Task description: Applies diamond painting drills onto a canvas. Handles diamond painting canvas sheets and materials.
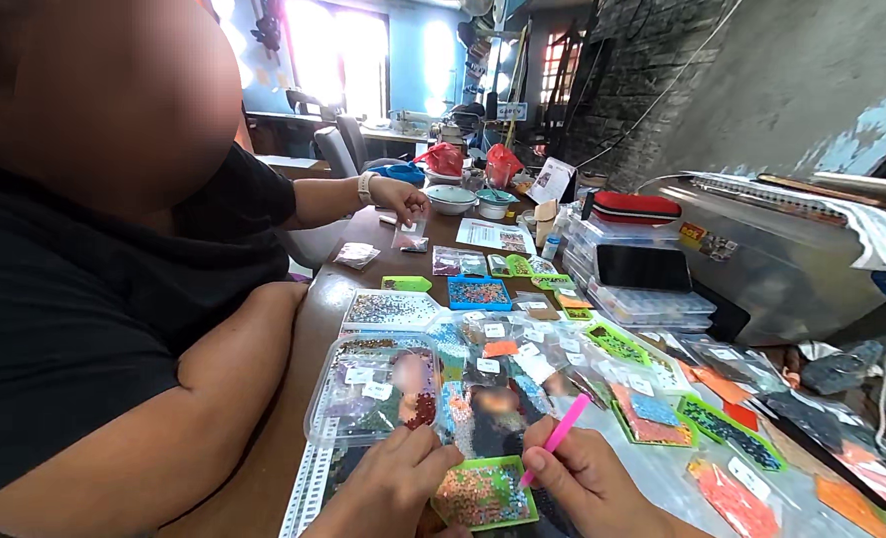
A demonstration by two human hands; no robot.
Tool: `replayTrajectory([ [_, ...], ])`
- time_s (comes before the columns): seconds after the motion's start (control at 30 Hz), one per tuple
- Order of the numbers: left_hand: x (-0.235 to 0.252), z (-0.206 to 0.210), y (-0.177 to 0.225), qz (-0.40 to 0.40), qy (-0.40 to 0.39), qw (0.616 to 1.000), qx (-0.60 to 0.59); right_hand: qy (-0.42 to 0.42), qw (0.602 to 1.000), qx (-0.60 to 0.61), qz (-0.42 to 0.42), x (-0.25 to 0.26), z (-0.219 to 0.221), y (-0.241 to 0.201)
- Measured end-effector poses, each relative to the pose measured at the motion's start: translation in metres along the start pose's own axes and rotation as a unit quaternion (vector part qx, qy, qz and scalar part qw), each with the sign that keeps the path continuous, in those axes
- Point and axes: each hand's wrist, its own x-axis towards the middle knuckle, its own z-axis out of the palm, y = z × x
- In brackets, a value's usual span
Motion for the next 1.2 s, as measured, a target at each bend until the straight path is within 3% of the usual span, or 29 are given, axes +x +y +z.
replayTrajectory([
  [0.47,0.001,-0.002,0.001,-0.004,-0.007,1.000,0.000,0.008,1.000,0.001,0.005,0.001,-0.001,0.000],
  [0.93,0.004,-0.012,0.008,-0.052,-0.066,0.996,-0.031,0.136,0.965,0.059,0.216,0.006,-0.026,0.004],
  [1.2,0.004,-0.014,0.007,-0.058,-0.074,0.995,-0.031,0.108,0.970,0.032,0.216,0.006,-0.025,0.014],
])
